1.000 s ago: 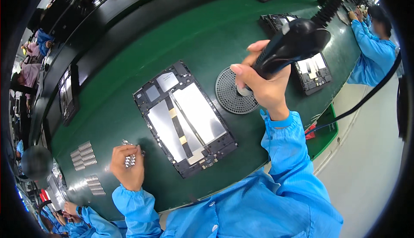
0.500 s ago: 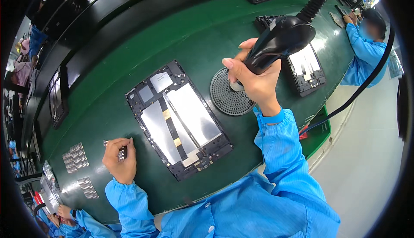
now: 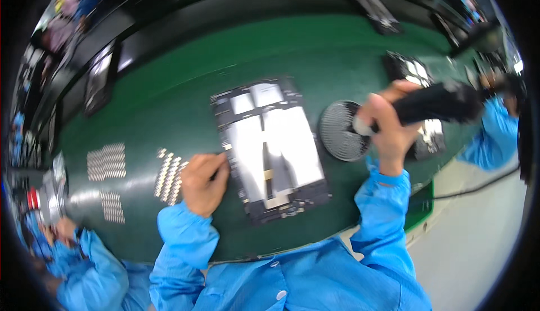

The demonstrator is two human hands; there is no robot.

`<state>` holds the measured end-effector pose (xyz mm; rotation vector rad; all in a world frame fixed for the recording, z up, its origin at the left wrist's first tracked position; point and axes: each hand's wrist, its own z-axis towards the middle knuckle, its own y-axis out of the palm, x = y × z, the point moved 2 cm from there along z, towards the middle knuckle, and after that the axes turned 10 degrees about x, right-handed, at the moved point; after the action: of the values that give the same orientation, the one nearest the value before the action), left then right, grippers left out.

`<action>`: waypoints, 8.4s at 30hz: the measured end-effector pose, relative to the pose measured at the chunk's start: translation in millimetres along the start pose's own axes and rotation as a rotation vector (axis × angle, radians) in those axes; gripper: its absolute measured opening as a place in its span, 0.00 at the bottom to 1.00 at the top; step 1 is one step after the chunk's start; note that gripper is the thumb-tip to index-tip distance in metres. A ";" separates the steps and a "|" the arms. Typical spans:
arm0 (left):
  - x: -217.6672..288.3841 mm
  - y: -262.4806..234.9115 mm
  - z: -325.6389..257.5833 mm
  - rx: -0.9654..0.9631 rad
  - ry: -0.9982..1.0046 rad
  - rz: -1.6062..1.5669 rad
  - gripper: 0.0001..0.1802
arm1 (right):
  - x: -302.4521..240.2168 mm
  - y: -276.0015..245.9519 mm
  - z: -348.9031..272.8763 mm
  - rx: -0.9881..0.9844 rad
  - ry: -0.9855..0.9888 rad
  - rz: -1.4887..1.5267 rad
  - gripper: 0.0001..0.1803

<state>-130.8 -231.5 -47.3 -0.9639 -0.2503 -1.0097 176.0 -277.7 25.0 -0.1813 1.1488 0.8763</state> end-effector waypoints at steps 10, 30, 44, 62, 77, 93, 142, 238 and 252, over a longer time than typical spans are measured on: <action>7.7 1.8 -3.6 -0.073 0.038 -0.043 0.14 | -14.0 127.4 -30.9 -0.425 0.061 0.253 0.22; -0.2 -4.7 -2.8 0.086 -0.232 -0.245 0.11 | 29.2 170.7 -57.4 -0.541 0.162 0.156 0.21; -6.5 -2.7 -8.0 0.107 -0.303 -0.367 0.08 | 29.4 169.0 -60.4 -0.555 0.167 0.160 0.22; -4.7 -5.8 -4.7 0.089 -0.225 -0.310 0.11 | 29.8 169.1 -61.0 -0.562 0.152 0.163 0.22; 15.7 -15.1 -13.5 -0.013 0.108 -0.388 0.16 | 28.2 168.8 -73.3 -0.593 0.148 0.124 0.22; 42.1 17.2 -19.3 -0.170 0.510 -0.050 0.23 | -7.7 137.3 -34.6 -0.598 0.255 0.111 0.29; 49.5 246.2 260.3 -0.263 0.423 0.314 0.26 | -2.4 7.2 -47.7 -0.769 0.324 0.268 0.27; -16.7 -13.0 -5.2 -0.083 -0.857 -0.557 0.08 | 25.0 142.6 -51.2 -0.612 0.235 0.279 0.48; -15.3 -6.7 6.8 -0.136 -0.913 -0.624 0.07 | 36.2 147.6 -59.0 -0.551 0.274 0.387 0.40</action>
<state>-142.9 -218.2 -48.5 -1.4766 -1.3171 -1.0831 37.3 -193.1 12.3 -0.5566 1.1906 1.5429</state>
